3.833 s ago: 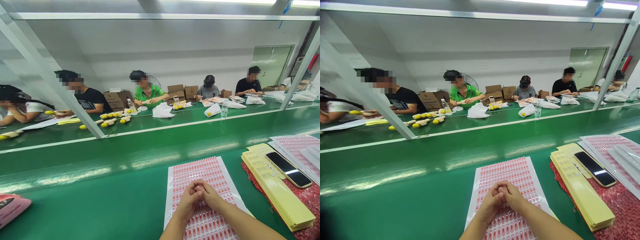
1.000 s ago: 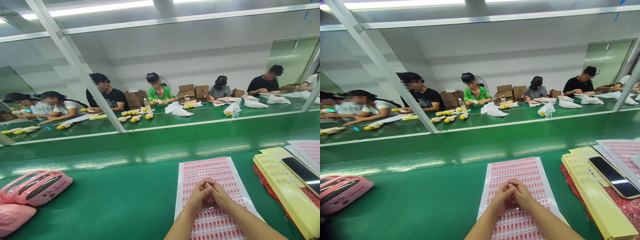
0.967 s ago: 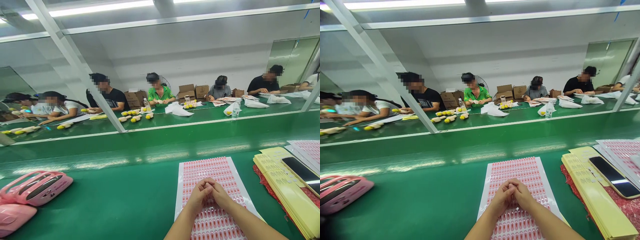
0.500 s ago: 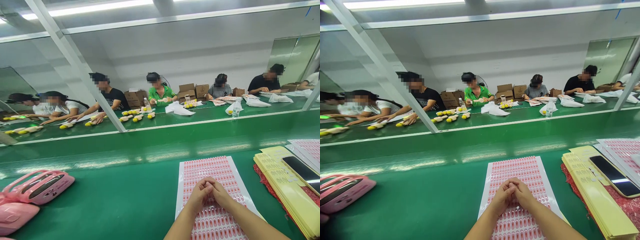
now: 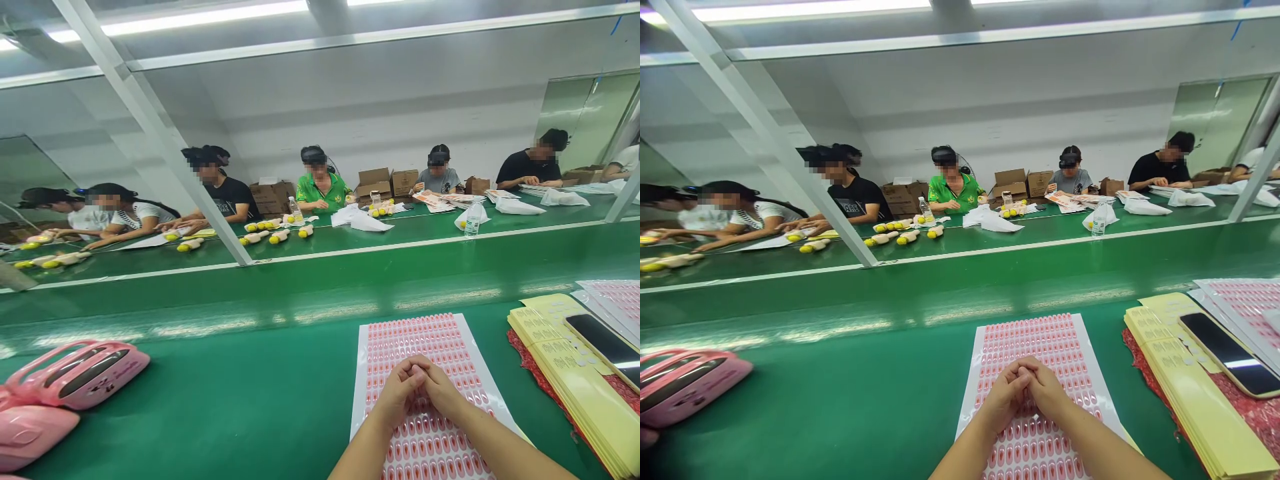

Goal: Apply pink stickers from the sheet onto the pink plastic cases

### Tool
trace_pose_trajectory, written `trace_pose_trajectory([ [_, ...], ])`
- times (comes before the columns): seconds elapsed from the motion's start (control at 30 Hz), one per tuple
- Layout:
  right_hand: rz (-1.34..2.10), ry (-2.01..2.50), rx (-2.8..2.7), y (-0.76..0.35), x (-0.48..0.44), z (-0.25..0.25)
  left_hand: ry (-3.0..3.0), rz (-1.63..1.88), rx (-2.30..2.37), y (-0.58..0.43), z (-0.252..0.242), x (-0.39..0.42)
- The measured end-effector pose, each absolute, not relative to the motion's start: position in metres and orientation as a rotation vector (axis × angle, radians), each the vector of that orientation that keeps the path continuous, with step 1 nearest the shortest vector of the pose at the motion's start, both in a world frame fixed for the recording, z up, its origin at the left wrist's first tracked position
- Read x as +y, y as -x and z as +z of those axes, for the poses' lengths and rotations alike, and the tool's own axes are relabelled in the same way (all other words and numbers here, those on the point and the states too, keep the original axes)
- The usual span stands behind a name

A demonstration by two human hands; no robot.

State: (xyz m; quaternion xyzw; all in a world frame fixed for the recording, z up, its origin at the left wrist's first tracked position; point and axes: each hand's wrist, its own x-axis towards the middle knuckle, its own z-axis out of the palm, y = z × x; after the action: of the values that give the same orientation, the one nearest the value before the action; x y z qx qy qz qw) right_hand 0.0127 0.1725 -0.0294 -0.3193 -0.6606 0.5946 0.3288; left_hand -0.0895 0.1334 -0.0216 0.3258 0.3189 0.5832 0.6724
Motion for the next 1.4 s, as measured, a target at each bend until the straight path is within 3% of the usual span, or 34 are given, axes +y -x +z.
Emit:
trace_pose_trajectory([
  [1.4, 1.575, 0.858, -1.693, -0.020, 0.177, -0.040, -0.709, 1.318, 0.709, 0.085, -0.028, 0.140],
])
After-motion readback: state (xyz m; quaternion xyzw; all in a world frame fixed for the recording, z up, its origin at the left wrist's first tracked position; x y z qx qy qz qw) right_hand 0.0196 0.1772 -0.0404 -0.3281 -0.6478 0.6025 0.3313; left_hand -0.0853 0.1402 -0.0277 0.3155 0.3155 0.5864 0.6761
